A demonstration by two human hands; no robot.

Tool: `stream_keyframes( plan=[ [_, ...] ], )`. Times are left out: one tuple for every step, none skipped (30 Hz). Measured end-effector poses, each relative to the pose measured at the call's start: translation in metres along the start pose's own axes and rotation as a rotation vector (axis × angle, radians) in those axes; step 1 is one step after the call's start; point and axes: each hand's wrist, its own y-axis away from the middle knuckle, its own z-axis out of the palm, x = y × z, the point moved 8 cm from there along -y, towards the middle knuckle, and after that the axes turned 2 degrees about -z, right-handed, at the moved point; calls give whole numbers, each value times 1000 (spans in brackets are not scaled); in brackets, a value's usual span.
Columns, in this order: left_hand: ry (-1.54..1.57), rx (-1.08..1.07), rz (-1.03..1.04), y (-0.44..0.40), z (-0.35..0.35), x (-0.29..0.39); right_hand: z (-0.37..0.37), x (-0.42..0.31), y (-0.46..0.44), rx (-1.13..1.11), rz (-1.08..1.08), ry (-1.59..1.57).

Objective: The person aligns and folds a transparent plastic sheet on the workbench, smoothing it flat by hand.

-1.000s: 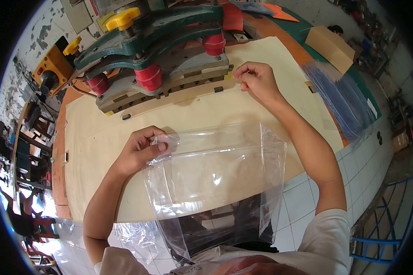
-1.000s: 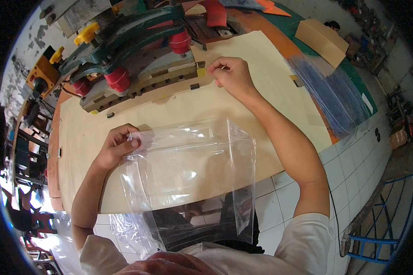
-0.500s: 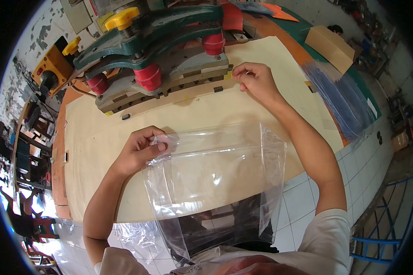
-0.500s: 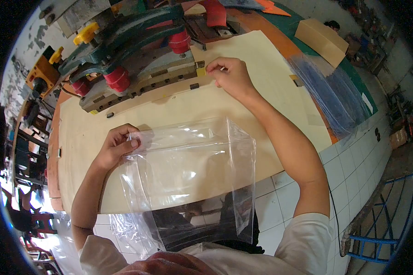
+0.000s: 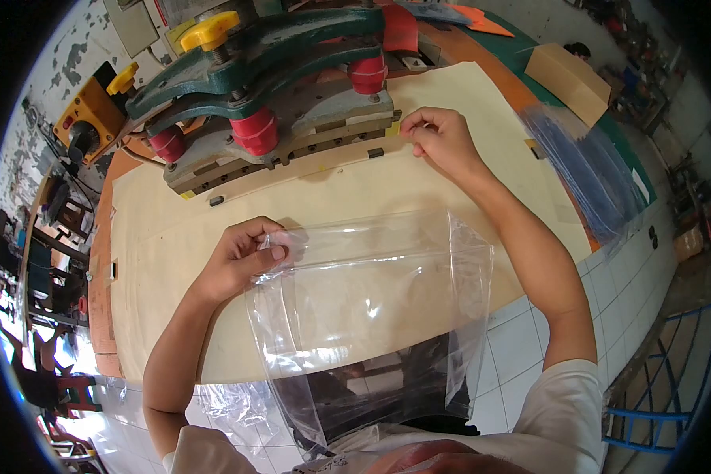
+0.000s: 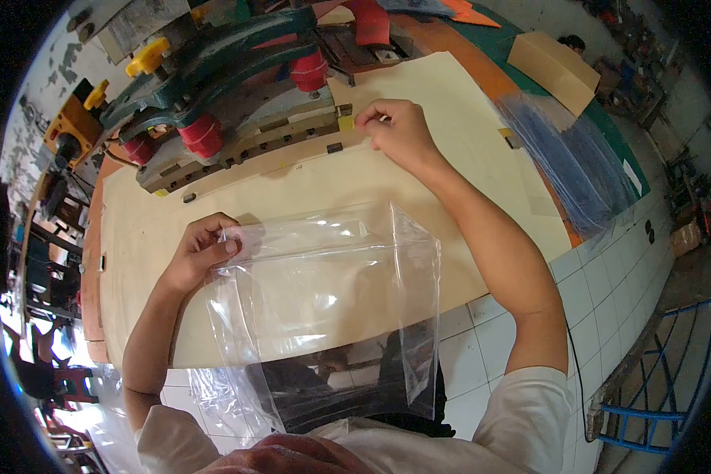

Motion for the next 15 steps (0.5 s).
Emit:
stream_keyframes(
  plan=[
    [-6, 0, -1, 0, 0, 0, 0, 0, 0, 2, 3, -14],
    [-12, -1, -3, 0, 1, 1, 0, 0, 0, 3, 6, -29],
    [-12, -1, -3, 0, 0, 1, 0, 0, 0, 4, 6, -29],
    [-7, -4, -3, 0, 0, 1, 0, 0, 0, -15, 20, 22],
    [-2, -7, -3, 0, 1, 0, 1, 1, 0, -33, 34, 74],
    [-2, -7, -3, 0, 1, 0, 1, 1, 0, -33, 34, 74],
    [5, -8, -5, 0, 1, 0, 1, 2, 0, -21, 30, 54],
    [12, -8, -8, 0, 1, 0, 0, 3, 0, -8, 27, 34],
    [13, -8, -7, 0, 1, 0, 0, 4, -1, -8, 27, 35],
    [12, -2, -7, 0, 1, 0, 1, 5, -1, -10, 16, 19],
    [12, 4, -7, 0, 0, 0, 1, 4, -2, -11, 5, 3],
    [12, 4, -7, 0, 1, 0, 0, 4, -2, -11, 5, 3],
    [4, 7, -6, 0, 1, 0, 1, 5, -1, -26, 18, 45],
    [-3, 10, -5, 1, 1, 1, 1, 6, -1, -41, 31, 88],
    [-3, 10, -5, 1, 1, 1, 1, 7, -2, -41, 32, 88]
  ],
)
